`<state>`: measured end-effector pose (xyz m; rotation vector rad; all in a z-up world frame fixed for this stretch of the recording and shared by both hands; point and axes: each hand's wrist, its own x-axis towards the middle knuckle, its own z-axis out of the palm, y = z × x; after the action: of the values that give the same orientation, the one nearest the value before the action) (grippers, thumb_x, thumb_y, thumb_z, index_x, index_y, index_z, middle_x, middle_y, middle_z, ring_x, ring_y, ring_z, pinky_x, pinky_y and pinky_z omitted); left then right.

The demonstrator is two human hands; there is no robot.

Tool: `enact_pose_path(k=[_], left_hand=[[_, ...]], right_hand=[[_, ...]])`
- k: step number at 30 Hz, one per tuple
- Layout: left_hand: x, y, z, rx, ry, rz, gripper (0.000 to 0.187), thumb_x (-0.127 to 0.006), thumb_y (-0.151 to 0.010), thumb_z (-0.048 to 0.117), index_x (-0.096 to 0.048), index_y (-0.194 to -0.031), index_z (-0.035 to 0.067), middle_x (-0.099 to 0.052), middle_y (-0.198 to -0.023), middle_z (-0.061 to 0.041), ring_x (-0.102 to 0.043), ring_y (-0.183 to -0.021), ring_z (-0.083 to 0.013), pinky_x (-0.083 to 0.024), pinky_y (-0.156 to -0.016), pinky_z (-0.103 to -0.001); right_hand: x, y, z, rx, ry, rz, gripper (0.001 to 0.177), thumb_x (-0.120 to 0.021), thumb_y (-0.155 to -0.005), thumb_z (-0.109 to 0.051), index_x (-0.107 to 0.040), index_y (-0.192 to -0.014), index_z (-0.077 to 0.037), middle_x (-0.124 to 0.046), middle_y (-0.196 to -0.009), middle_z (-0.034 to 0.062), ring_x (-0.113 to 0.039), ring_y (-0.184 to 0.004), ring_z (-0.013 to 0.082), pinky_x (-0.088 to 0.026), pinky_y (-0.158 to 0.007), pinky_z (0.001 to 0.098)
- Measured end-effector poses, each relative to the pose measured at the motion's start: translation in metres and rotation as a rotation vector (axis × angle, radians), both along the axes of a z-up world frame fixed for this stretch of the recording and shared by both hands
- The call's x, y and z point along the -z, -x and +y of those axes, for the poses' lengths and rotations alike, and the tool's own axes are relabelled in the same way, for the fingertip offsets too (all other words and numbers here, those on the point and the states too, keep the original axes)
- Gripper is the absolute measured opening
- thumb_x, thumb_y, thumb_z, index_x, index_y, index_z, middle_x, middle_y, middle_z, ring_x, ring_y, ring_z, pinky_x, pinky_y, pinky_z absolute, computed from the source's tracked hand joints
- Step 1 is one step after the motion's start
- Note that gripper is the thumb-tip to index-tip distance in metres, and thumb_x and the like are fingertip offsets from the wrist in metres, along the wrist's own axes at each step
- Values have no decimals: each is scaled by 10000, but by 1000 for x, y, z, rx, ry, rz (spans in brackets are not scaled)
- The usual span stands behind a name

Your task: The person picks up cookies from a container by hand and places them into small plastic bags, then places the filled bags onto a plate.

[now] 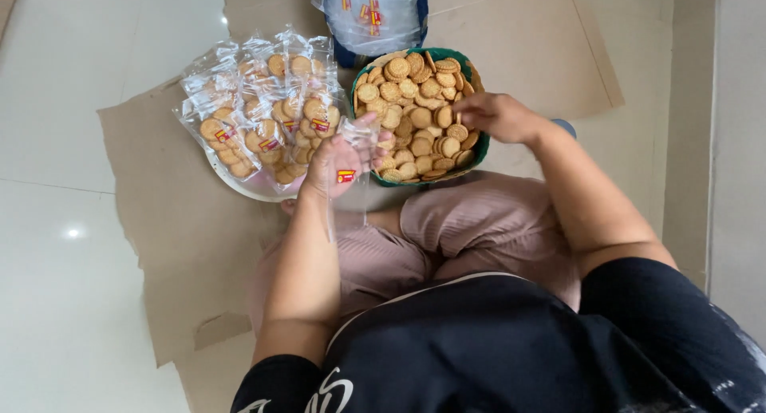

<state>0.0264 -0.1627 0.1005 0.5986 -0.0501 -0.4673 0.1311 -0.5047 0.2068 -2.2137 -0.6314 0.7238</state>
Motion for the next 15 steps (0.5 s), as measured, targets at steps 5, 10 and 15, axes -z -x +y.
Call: enact_pose_path(k=[5,10,15], left_hand=[[-3,-1,1,-89,60,-3,964,-727,-753,685,-463,-1538,193,-615,-1418,-212,-696,-1153,-317,-576,-1000,-428],[2,10,-4,-160,85,18,918,-686,-791,696,-474,-1526,187,-607,-1427,-199,-680,-1161,-312,-569,-999,-428],[5,33,-8,-160,122,124,889,-665,-784,673,-496,-1528,216,-581,-1474,-218,-689,-1181,-351,-589,-997,-464]], right_hand=[[121,36,-143,203,209,243,321,-663,-947,-104,-729,-1261,-88,-763,-1145,211,-696,-1139,362,-491,-1048,482],[-185,158,93,95,353,568,373,-521,-1002,-124,-675,-1342,-139,-740,-1139,73,-655,-1076,206,-470,-1051,282],[-181,180,73,94,408,503,368,-529,-1001,-140,-680,-1337,-142,-740,-1143,75,-657,-1078,215,-476,-1044,294]])
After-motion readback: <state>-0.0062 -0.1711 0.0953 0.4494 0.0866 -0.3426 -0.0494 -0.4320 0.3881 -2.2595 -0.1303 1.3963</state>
